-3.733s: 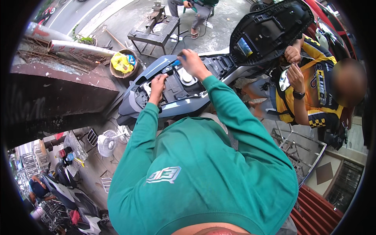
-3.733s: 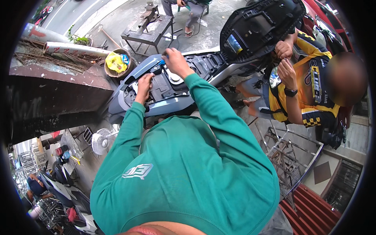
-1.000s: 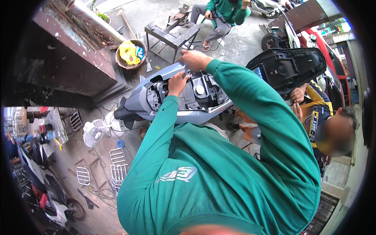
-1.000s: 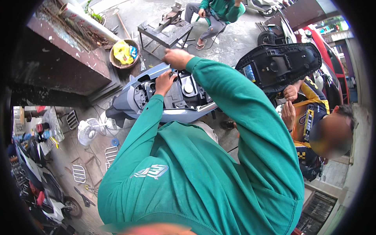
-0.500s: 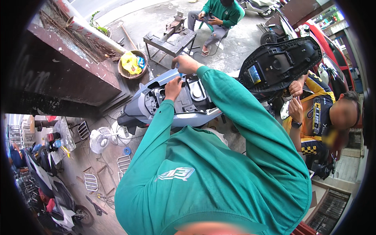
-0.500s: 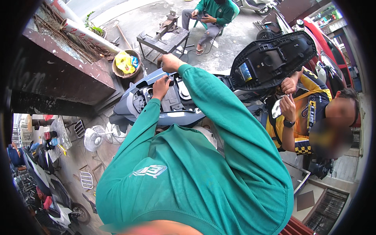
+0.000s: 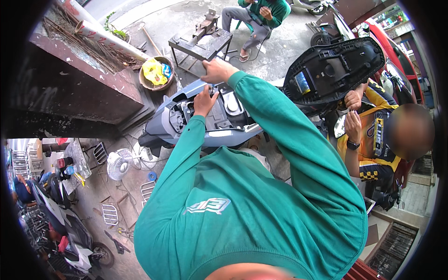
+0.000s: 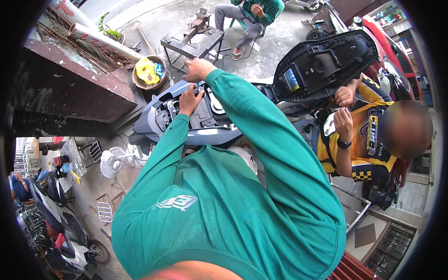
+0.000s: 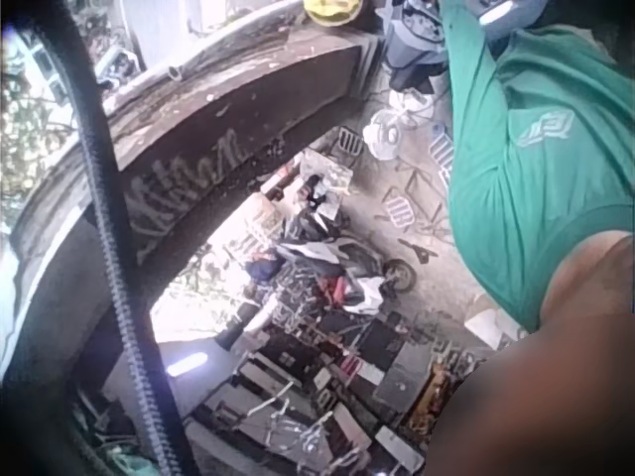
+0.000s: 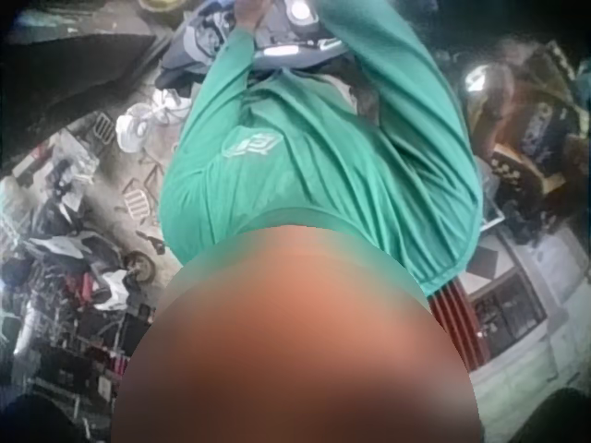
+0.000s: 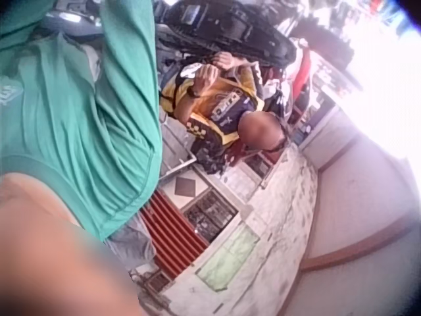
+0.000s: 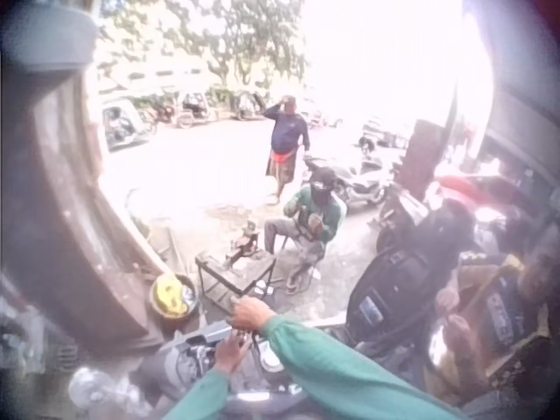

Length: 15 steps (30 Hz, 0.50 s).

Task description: The person uses a blue screwdriver to remove screws from the seat area of a gray scooter, then lifts the seat cover to expose the battery and internal components. The person continues to unscrew fasteners and adjust parts within the exposed compartment.

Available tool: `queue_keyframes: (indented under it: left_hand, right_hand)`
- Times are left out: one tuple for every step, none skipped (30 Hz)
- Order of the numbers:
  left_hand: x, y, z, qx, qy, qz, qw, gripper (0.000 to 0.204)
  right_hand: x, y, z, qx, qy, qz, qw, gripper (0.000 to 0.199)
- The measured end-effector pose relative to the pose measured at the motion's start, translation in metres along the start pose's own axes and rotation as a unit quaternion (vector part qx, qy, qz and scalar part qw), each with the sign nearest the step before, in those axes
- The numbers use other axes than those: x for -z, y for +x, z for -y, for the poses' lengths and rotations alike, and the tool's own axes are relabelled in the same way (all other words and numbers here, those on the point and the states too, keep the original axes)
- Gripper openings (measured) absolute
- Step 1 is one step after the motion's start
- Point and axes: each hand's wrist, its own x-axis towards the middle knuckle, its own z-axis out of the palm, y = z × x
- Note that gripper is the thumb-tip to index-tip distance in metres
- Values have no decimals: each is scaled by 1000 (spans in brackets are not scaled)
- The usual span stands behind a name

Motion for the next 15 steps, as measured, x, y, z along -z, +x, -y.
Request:
queue_keyframes:
  left_hand:
    - [1,-1,1,-8,2,1,1000,44]
    - [3,2,1,-13,6,3,1000,44]
    - [4,3,2,-14,4,21,1000,44]
    - [5,5,3,-2,-16,28,999,40]
    - [7,7,4,14,-38,48,998,36]
    - [8,7,4,39,-54,66,996,33]
    - [8,8,4,45,-64,47,996,27]
    - [9,9,4,47,-59,49,996,28]
    - [9,9,3,50,-53,52,996,28]
    - [9,10,2,58,-44,60,996,28]
    - [9,9,0,56,-52,46,996,30]
    - [8,9,-1,46,-46,30,997,31]
    - [7,7,-3,42,-39,23,998,32]
    - [6,7,-4,46,-30,24,998,33]
    - [6,6,-4,50,-18,28,998,34]
  right_hand:
    - [0,1,2,-9,3,-1,1000,39]
    - [1,2,3,17,-18,7,1000,37]
    - [4,3,4,56,-27,6,998,36]
    - [7,4,4,80,-43,22,996,34]
    - [13,4,3,119,1,45,992,40]
    - [17,2,3,132,29,61,989,42]
    - [21,0,3,116,40,94,988,45]
    - [24,-2,4,99,46,118,987,48]
    - [24,-7,7,80,36,92,992,42]
    - [24,-9,9,44,37,67,996,39]
    - [22,-11,13,-1,23,44,999,36]
    - [20,-11,14,-30,13,16,999,34]
    - [17,-10,15,-59,-20,1,998,34]
    - [15,-7,14,-41,-33,12,999,32]
    - [13,-2,11,-22,-46,24,998,29]
